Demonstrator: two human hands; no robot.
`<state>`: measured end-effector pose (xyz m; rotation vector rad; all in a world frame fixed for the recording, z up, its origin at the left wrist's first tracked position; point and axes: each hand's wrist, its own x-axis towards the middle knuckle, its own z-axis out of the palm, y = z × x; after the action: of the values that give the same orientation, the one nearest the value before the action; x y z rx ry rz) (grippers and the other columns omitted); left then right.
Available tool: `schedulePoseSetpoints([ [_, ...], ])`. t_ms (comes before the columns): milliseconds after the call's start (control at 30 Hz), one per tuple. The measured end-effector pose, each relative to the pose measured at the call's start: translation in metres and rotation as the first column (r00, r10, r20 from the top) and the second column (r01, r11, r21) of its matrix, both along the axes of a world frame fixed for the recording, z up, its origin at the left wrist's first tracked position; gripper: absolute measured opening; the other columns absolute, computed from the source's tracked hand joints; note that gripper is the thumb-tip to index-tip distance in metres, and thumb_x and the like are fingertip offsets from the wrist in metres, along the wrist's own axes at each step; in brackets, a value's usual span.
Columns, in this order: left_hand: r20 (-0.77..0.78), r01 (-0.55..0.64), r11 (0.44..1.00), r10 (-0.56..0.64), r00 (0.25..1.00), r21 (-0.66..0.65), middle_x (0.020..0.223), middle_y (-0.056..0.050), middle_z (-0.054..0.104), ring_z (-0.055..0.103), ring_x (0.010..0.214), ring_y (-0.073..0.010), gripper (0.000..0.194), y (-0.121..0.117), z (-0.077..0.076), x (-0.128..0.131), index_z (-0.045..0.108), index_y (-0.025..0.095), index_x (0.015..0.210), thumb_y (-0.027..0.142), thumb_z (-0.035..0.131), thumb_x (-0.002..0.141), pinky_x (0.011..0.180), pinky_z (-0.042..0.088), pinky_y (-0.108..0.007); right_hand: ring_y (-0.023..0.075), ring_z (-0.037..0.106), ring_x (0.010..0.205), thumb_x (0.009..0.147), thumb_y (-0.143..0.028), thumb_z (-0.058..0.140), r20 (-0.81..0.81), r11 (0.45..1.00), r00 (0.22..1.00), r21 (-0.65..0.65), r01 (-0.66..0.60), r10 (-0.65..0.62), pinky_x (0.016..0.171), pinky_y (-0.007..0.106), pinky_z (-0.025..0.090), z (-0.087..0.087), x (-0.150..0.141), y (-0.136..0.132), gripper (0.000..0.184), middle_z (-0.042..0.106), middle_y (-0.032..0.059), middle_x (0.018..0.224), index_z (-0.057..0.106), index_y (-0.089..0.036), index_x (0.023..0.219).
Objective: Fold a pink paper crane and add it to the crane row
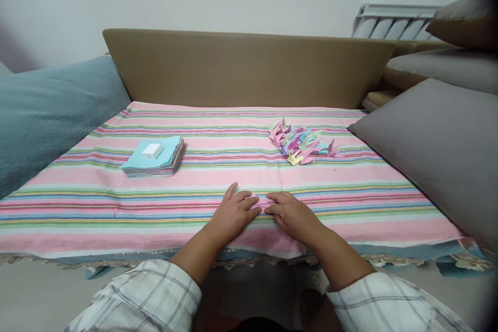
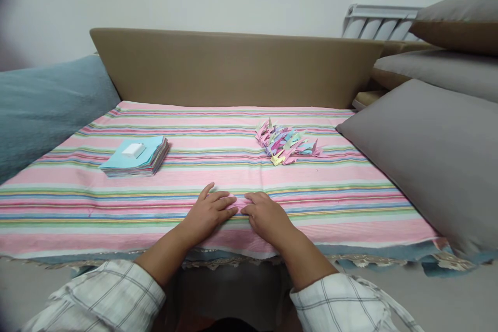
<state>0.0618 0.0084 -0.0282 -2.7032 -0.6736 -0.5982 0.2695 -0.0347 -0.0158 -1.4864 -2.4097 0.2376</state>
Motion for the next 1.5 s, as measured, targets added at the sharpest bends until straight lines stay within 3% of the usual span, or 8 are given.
schedulePoseSetpoints([
  [200,-0.009,0.001,1.0,-0.001,1.0,-0.018,0.11,0.003,0.067,0.055,0.105,-0.0174,0.017,0.001,-0.001,-0.001,0.064,0.032,0.101,0.028,0.057,0.086,0.107,0.018,-0.051,0.0241,0.05,0.109,0.076,-0.007,0.051,0.007,0.994,0.996,-0.067,0.084,-0.084,0.09,0.038,0.042,0.006,0.007,-0.001,0.026,0.059,0.0074,0.12,0.072,-0.022,0.08],
  [333,-0.006,-0.004,1.0,0.004,1.0,-0.018,0.109,0.002,0.067,0.055,0.105,-0.0166,0.018,0.001,-0.002,-0.001,0.064,0.033,0.102,0.029,0.055,0.087,0.108,0.016,-0.051,0.0176,0.056,0.088,0.075,-0.008,0.047,-0.145,0.983,0.975,-0.101,0.153,-0.167,0.075,0.028,0.043,0.01,0.007,0.0,0.02,0.064,0.005,0.093,0.063,-0.02,0.077],
  [433,0.0,-0.002,1.0,0.002,1.0,-0.013,0.109,0.002,0.067,0.055,0.106,-0.0165,0.017,0.001,-0.002,-0.001,0.064,0.033,0.102,0.029,0.055,0.087,0.109,0.015,-0.051,0.0157,0.054,0.077,0.077,-0.018,0.051,-0.223,0.97,0.946,-0.1,0.219,-0.237,0.066,0.025,0.04,0.009,0.001,0.0,0.008,0.06,0.0017,0.08,0.058,-0.02,0.08],
  [633,0.02,0.007,1.0,-0.007,1.0,-0.02,0.108,0.002,0.067,0.056,0.105,-0.0166,0.017,0.001,-0.001,-0.002,0.063,0.032,0.102,0.028,0.053,0.089,0.11,0.012,-0.051,0.0146,0.053,0.075,0.08,-0.02,0.053,-0.189,0.955,0.937,-0.114,0.275,-0.292,0.063,0.024,0.036,0.0,-0.009,0.001,0.004,0.06,0.0009,0.081,0.057,-0.021,0.081],
  [933,0.049,-0.009,0.996,0.014,0.999,-0.089,0.107,0.001,0.068,0.057,0.106,-0.0153,0.021,0.002,-0.002,-0.003,0.061,0.03,0.106,0.024,0.047,0.091,0.111,0.009,-0.05,0.0154,0.055,0.082,0.084,-0.019,0.052,-0.109,0.968,0.964,-0.099,0.231,-0.241,0.069,0.024,0.038,0.001,-0.007,0.0,0.011,0.061,0.002,0.083,0.062,-0.022,0.08],
  [1500,-0.012,-0.108,0.977,0.108,0.994,-0.183,0.119,0.0,0.063,0.052,0.115,-0.0228,0.028,0.0,0.001,-0.005,0.059,0.031,0.114,0.022,0.046,0.091,0.108,0.019,-0.056,0.0153,0.057,0.088,0.089,-0.023,0.048,0.033,0.968,0.971,-0.077,0.238,-0.236,0.075,0.023,0.04,0.004,-0.009,-0.002,0.02,0.064,0.0035,0.087,0.068,-0.022,0.088],
])
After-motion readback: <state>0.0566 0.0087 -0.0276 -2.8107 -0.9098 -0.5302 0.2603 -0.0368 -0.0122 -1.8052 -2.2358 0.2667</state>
